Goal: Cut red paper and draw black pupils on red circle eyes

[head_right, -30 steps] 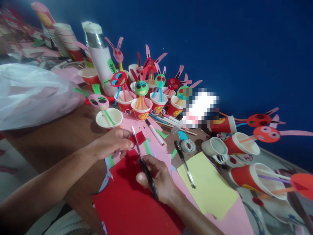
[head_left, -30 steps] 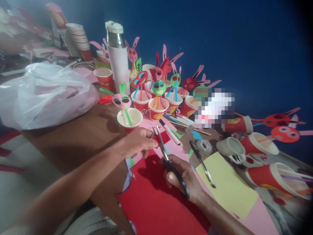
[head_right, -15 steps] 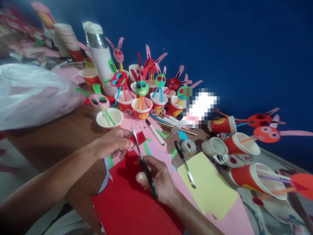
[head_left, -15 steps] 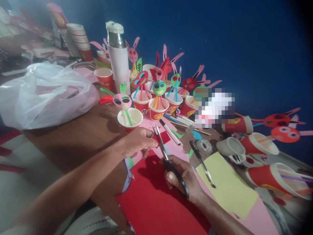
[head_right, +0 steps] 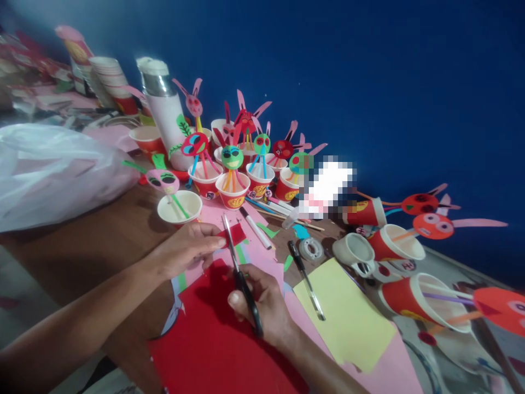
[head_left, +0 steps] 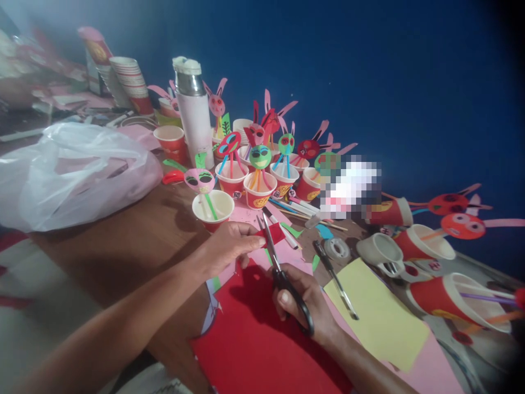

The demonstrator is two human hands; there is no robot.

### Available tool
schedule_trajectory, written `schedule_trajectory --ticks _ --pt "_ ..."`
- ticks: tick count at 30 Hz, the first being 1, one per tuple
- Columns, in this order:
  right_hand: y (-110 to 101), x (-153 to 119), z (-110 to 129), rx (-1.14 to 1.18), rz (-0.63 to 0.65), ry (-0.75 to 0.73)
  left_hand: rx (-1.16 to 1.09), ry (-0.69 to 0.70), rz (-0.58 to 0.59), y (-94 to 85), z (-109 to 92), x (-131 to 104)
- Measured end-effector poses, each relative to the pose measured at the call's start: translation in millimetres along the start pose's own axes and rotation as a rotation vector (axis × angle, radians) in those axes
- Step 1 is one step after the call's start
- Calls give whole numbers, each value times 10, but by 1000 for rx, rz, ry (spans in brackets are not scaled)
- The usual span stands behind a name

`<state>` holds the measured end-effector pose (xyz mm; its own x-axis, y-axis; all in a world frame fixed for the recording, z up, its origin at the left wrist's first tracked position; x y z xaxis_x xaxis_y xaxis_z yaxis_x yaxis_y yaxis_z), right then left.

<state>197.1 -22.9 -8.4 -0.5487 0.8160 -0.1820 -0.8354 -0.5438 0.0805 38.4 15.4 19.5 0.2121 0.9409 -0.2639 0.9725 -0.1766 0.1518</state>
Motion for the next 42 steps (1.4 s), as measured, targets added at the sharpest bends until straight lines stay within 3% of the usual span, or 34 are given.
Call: schedule_trajectory --ticks 8,42 --pt "24 3 0 5 79 -14 -16 17 58 -12 80 14" --pt "16 -14 -18 -3 28 71 156 -23 95 -68 -33 -27"
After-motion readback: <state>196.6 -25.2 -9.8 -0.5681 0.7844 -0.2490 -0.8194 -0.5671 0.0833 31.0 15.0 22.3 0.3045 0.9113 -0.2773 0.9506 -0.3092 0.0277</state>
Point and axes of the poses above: each hand's wrist, its own x-axis towards the middle knuckle, its own y-axis out of the palm, z = x × y, the point moved 4 cm from there along x, towards the middle knuckle, and after that the axes turned 4 degrees about y, right-handed, at the moved point
